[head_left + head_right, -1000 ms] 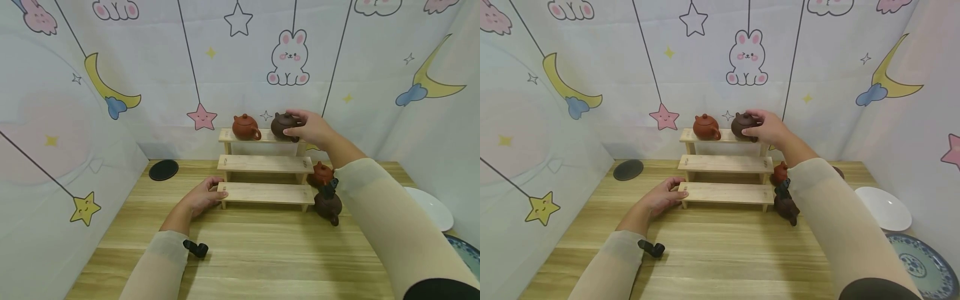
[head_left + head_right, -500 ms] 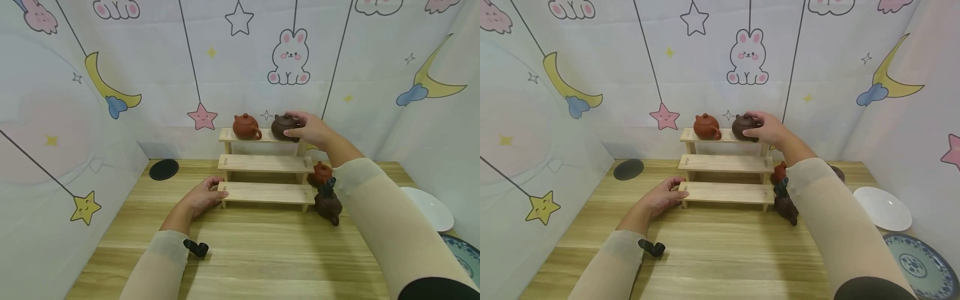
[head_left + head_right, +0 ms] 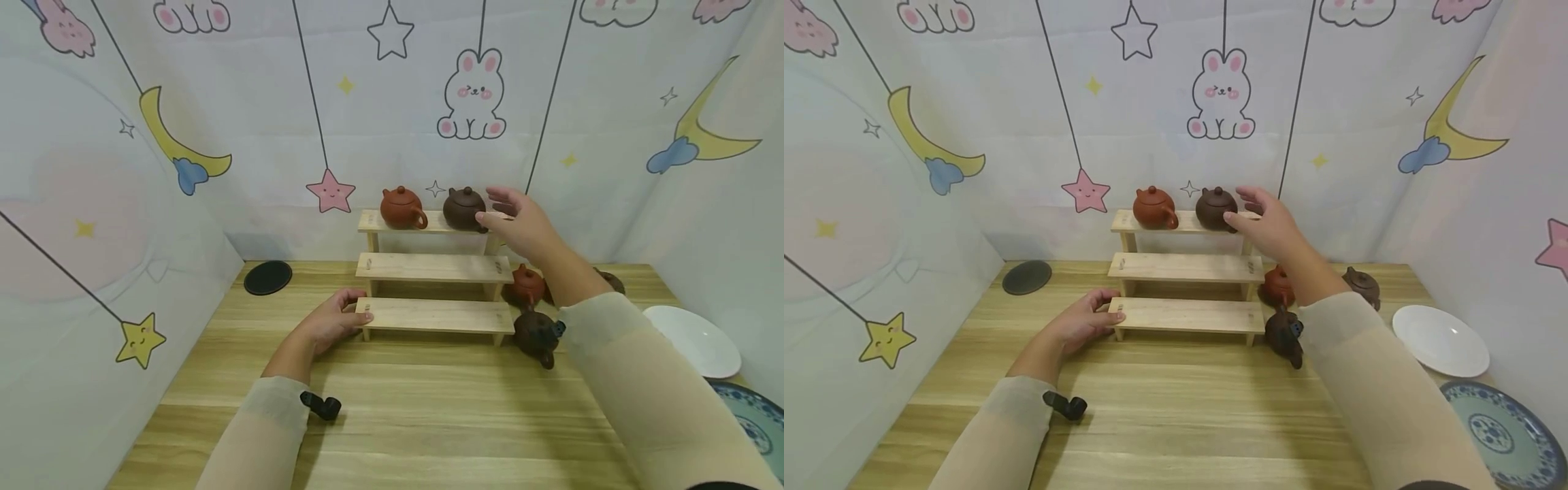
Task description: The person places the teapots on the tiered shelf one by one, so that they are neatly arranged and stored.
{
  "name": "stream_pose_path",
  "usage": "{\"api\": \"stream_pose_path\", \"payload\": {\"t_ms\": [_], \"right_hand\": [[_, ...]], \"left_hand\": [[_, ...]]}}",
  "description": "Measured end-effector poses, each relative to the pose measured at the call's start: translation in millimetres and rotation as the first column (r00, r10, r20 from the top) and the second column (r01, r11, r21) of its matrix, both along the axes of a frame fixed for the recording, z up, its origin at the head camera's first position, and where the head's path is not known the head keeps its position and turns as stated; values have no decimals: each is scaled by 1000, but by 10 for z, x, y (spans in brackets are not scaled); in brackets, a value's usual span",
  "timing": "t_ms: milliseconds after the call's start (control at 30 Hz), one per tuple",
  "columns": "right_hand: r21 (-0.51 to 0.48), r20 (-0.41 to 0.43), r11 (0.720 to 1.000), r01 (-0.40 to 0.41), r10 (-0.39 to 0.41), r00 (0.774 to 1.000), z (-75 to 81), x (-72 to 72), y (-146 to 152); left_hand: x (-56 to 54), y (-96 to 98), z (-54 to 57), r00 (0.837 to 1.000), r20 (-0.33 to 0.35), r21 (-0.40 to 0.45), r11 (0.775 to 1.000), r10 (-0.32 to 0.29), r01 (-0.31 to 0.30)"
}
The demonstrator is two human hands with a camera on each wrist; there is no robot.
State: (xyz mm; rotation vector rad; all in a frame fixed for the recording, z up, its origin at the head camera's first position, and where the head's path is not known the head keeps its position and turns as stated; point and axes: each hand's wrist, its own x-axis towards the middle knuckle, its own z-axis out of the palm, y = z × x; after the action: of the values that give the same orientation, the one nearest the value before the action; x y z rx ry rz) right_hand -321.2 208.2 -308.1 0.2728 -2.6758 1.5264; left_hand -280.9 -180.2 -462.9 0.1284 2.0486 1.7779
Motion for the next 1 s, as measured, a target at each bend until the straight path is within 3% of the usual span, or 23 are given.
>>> {"api": "stream_pose_path", "payload": {"t_ms": [133, 267, 467, 800, 1000], "right_hand": [[-39, -60, 998, 47, -50, 997, -153, 279, 110], [-70, -53, 997, 30, -34, 998, -320, 569, 222], [-4, -29, 997, 74, -74, 997, -560, 874, 453], [74, 20, 989, 127, -129, 991, -939, 1029, 876], [104, 75, 992, 75, -83, 994, -1072, 1025, 990]], "left_hand": [[-4, 3, -6, 1000, 1, -1, 1000, -1, 1], [2, 4, 3, 1000, 1, 1, 1000, 0, 0], [-2, 9, -14, 1000, -1, -5, 1000, 4, -4], [9, 16, -22, 1000, 10, 12, 1000, 22, -22], [11, 21, -7, 999, 13, 8, 1000, 29, -29]]}}
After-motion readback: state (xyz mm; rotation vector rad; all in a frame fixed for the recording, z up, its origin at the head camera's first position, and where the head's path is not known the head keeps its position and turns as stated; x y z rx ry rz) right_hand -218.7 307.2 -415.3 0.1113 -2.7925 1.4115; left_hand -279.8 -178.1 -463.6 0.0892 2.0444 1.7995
